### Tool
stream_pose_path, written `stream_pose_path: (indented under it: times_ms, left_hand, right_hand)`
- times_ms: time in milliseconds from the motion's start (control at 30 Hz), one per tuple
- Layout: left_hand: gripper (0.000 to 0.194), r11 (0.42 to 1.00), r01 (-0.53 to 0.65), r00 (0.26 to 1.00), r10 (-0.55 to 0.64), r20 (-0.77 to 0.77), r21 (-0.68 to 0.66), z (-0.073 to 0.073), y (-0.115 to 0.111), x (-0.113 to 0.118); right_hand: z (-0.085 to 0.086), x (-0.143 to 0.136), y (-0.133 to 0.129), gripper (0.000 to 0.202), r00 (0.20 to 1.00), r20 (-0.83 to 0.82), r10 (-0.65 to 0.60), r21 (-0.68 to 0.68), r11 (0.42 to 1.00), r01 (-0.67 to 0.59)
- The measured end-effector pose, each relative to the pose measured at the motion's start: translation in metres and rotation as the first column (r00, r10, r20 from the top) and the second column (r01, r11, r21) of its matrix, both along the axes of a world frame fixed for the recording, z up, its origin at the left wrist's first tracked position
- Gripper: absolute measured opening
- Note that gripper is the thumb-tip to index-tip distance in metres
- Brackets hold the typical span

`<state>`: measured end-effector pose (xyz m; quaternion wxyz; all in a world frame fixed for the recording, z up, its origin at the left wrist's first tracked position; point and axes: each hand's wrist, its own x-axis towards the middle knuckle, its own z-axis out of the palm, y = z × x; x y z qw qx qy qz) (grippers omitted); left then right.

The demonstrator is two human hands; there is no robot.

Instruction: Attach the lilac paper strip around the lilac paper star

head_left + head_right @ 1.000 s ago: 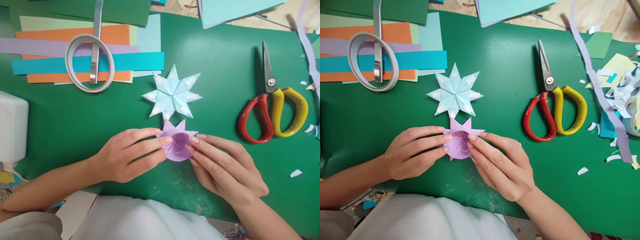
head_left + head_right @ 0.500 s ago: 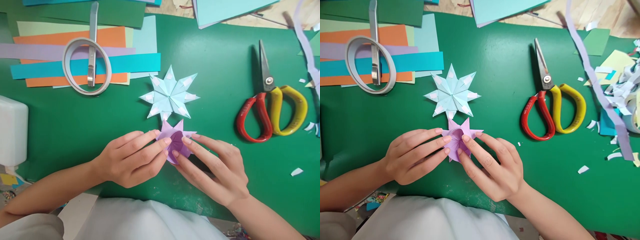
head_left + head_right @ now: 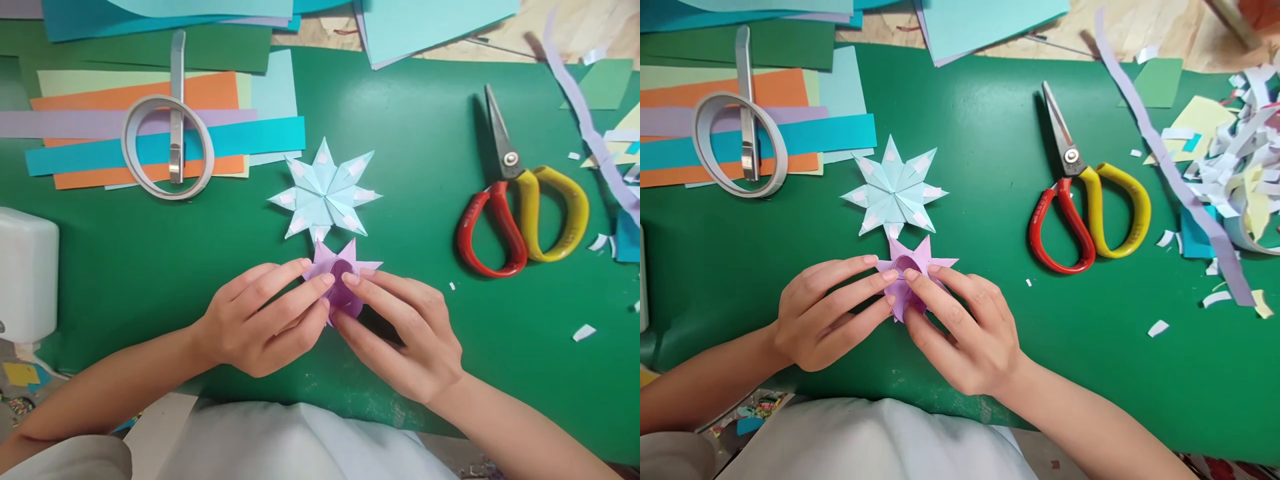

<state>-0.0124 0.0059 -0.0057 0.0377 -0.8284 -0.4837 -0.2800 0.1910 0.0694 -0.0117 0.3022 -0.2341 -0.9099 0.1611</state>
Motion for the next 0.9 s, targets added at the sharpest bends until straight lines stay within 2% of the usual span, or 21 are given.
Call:
stream_pose_path:
  times_ms: [167, 267, 333, 400, 467, 533, 600, 633, 700, 900]
  left_hand:
    - [0.014, 0.999, -0.022, 0.999, 0.024, 0.034, -0.048, -0.001, 0.000, 0.000]
    - [0.033, 0.992, -0.030, 0.990, 0.047, 0.135, -0.122, -0.002, -0.001, -0.001]
    - [0.042, 0.984, -0.070, 0.965, 0.109, 0.238, -0.165, -0.002, -0.002, -0.001]
    - [0.044, 0.965, -0.141, 0.899, 0.217, 0.380, -0.220, -0.001, -0.005, 0.002]
    - [0.039, 0.928, -0.158, 0.782, 0.327, 0.531, -0.339, 0.000, -0.010, 0.006]
    - [0.029, 0.864, -0.043, 0.685, 0.391, 0.615, -0.502, 0.003, -0.014, 0.011]
    - [0.019, 0.794, 0.116, 0.654, 0.391, 0.647, -0.597, 0.006, -0.018, 0.016]
    - [0.017, 0.775, 0.172, 0.655, 0.371, 0.658, -0.608, 0.007, -0.019, 0.017]
    - [0.018, 0.781, 0.206, 0.673, 0.325, 0.665, -0.590, 0.008, -0.019, 0.019]
    - [0.023, 0.823, 0.160, 0.745, 0.261, 0.614, -0.545, 0.007, -0.019, 0.017]
  right_hand:
    - [-0.003, -0.003, -0.004, 0.013, 0.999, -0.020, -0.035, 0.017, 0.999, 0.036]
    - [0.000, -0.004, -0.003, 0.015, 0.996, -0.013, -0.089, -0.007, 0.996, 0.089]
    - [0.003, -0.004, 0.000, 0.017, 0.992, -0.011, -0.128, -0.074, 0.989, 0.127]
    - [0.007, -0.004, 0.002, 0.017, 0.987, -0.018, -0.159, -0.171, 0.973, 0.153]
    - [0.010, -0.003, 0.003, 0.017, 0.981, -0.051, -0.188, -0.262, 0.950, 0.168]
    - [0.011, -0.003, 0.001, 0.016, 0.971, -0.105, -0.216, -0.324, 0.930, 0.172]
    - [0.011, -0.004, -0.002, 0.014, 0.966, -0.141, -0.217, -0.342, 0.926, 0.159]
    - [0.011, -0.004, -0.003, 0.013, 0.969, -0.141, -0.205, -0.337, 0.930, 0.148]
    - [0.011, -0.005, -0.007, 0.010, 0.979, -0.111, -0.169, -0.315, 0.941, 0.126]
    - [0.015, -0.008, -0.013, 0.007, 0.991, -0.050, -0.124, -0.226, 0.968, 0.110]
